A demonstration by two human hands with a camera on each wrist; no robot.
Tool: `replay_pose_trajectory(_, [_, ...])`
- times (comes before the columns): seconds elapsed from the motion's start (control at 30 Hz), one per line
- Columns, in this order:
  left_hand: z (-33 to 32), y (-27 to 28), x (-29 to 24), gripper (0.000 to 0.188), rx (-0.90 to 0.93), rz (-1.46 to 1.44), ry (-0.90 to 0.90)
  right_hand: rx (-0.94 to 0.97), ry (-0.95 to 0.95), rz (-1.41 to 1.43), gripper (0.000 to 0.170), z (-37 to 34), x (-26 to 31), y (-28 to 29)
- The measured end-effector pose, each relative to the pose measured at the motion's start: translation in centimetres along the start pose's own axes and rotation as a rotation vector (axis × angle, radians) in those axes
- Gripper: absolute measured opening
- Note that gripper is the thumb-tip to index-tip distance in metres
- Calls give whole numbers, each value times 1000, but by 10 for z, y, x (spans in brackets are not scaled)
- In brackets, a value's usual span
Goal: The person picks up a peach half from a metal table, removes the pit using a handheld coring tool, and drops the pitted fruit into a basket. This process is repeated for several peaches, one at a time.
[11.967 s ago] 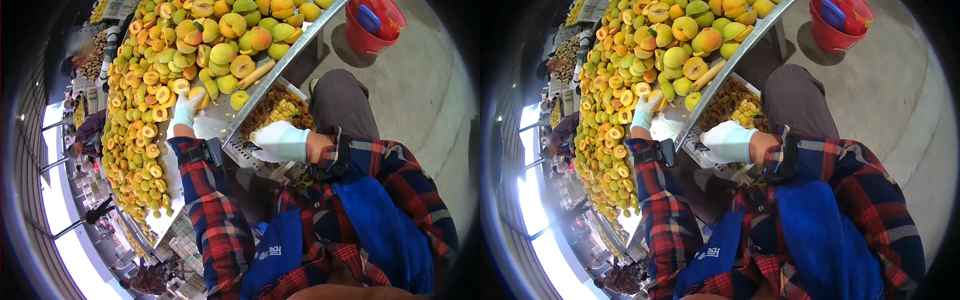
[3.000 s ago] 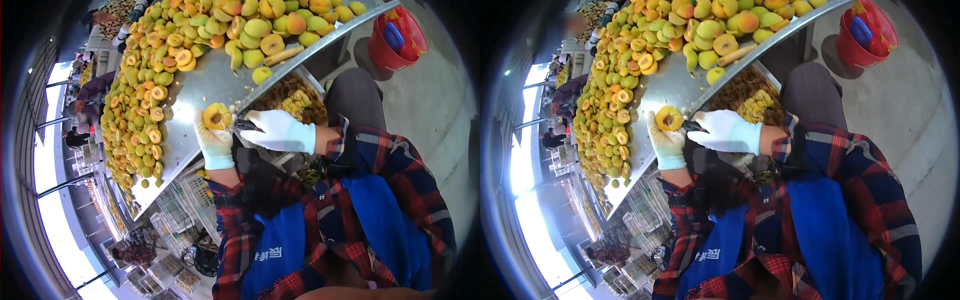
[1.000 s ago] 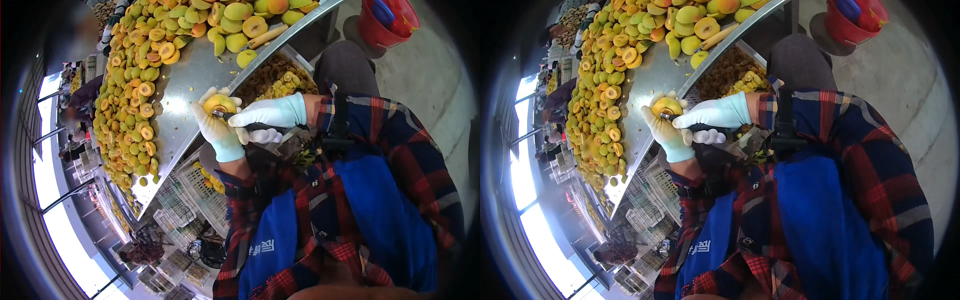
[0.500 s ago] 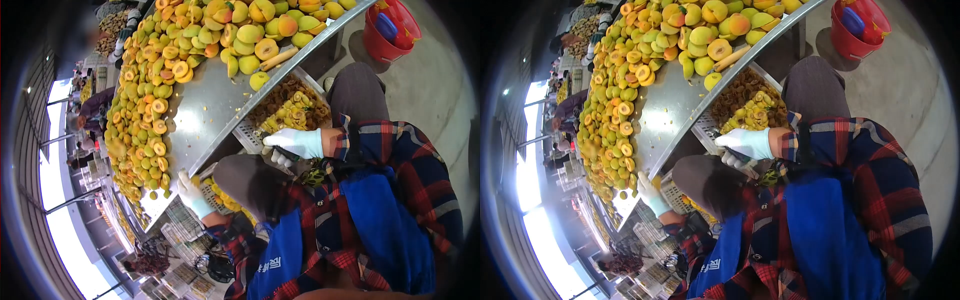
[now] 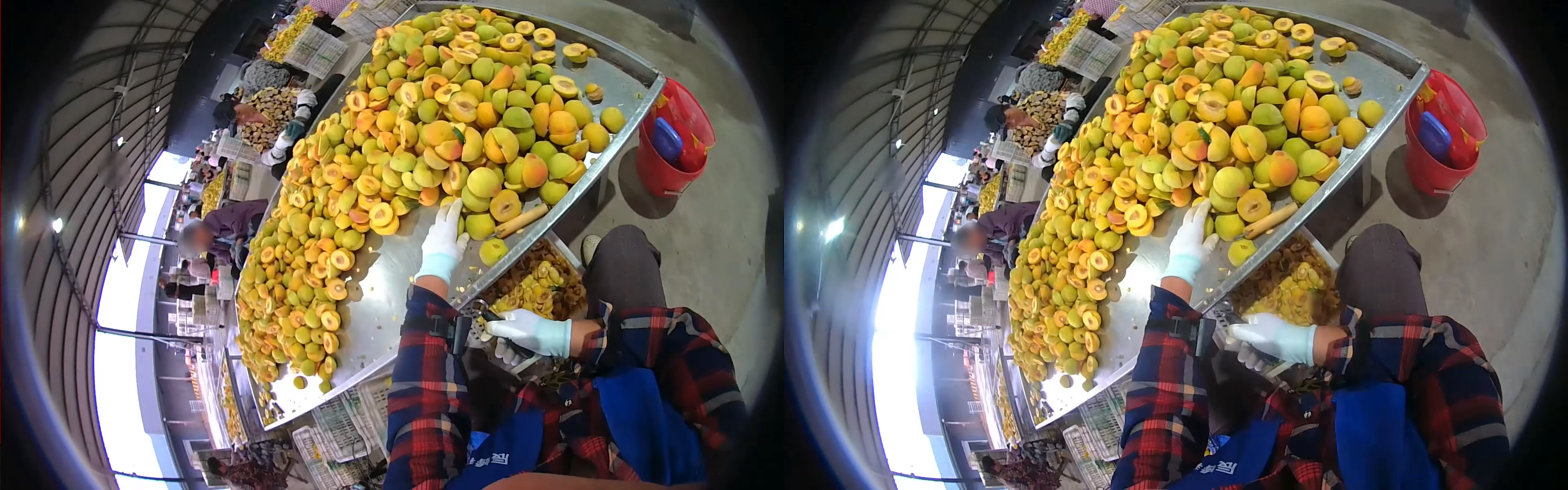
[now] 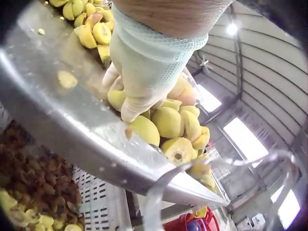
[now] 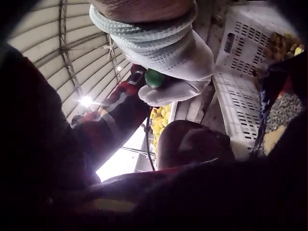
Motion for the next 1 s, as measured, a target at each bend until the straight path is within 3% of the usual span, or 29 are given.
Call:
replay_pose_trajectory(0.1, [-12,3,-4,85,-6,24,114,106,18,-5,24,-14,16,-10])
replay_pose_trajectory(0.2, [-27,6,-10,85,79,65,246,40,76,-100,29,-6,10,-4])
replay_pose_trajectory(0.33, [-47,-3,6,81,6,78,195,63,181,-178,43,8,4,5])
replay_pose_trajectory(0.4, [-59,-2,19,75,156,116,319,6,149,-232,46,7,8,6])
replay_pose_trajectory(0.43, [-67,6,23,66,90,84,404,41,233,-339,47,8,13,6])
replay_pose_trajectory(0.47, [-78,13,27,61,31,52,491,4,336,-423,35,-6,26,-1])
replay_pose_trajectory(0.53, [-85,-31,89,63,-242,-263,533,-79,529,-696,28,-9,40,-3])
replay_pose_trajectory(0.57, [-98,-30,83,62,-136,-627,672,-204,838,-967,31,-8,46,-1])
replay_pose_trajectory(0.6, [-112,-29,65,61,-132,-1123,579,-197,861,-931,38,-15,51,-4])
replay_pose_trajectory(0.63, [-131,-17,40,62,-250,-1318,645,-290,1058,-1007,43,-8,46,0])
replay_pose_trajectory(0.67, [-138,-18,25,64,-153,-1586,559,-217,773,-971,40,-13,51,-3])
replay_pose_trajectory(0.7, [-144,-22,18,65,-161,-1657,543,-205,855,-1046,37,-4,46,-1])
replay_pose_trajectory(0.77, [-165,-27,7,67,-164,-1725,559,-174,812,-1067,36,-8,46,-7])
replay_pose_trajectory(0.83, [-172,-28,-16,67,-124,-1910,390,-180,788,-1087,38,-6,43,-9])
replay_pose_trajectory(0.97, [-182,-41,-26,64,-206,-2013,357,-137,732,-1034,38,-4,42,-11])
replay_pose_trajectory(1.0, [-183,-42,-28,64,-201,-2015,362,-121,681,-1018,45,-6,42,-13])
Point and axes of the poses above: each hand's wrist, its own z-axis towards the middle knuckle, its own y-axis out of the back of the hand, x = y × z, the point moved 6 cm from there along z, towards the middle knuckle, and after that the axes turned 6 degrees about z, right-handed, at the moved point
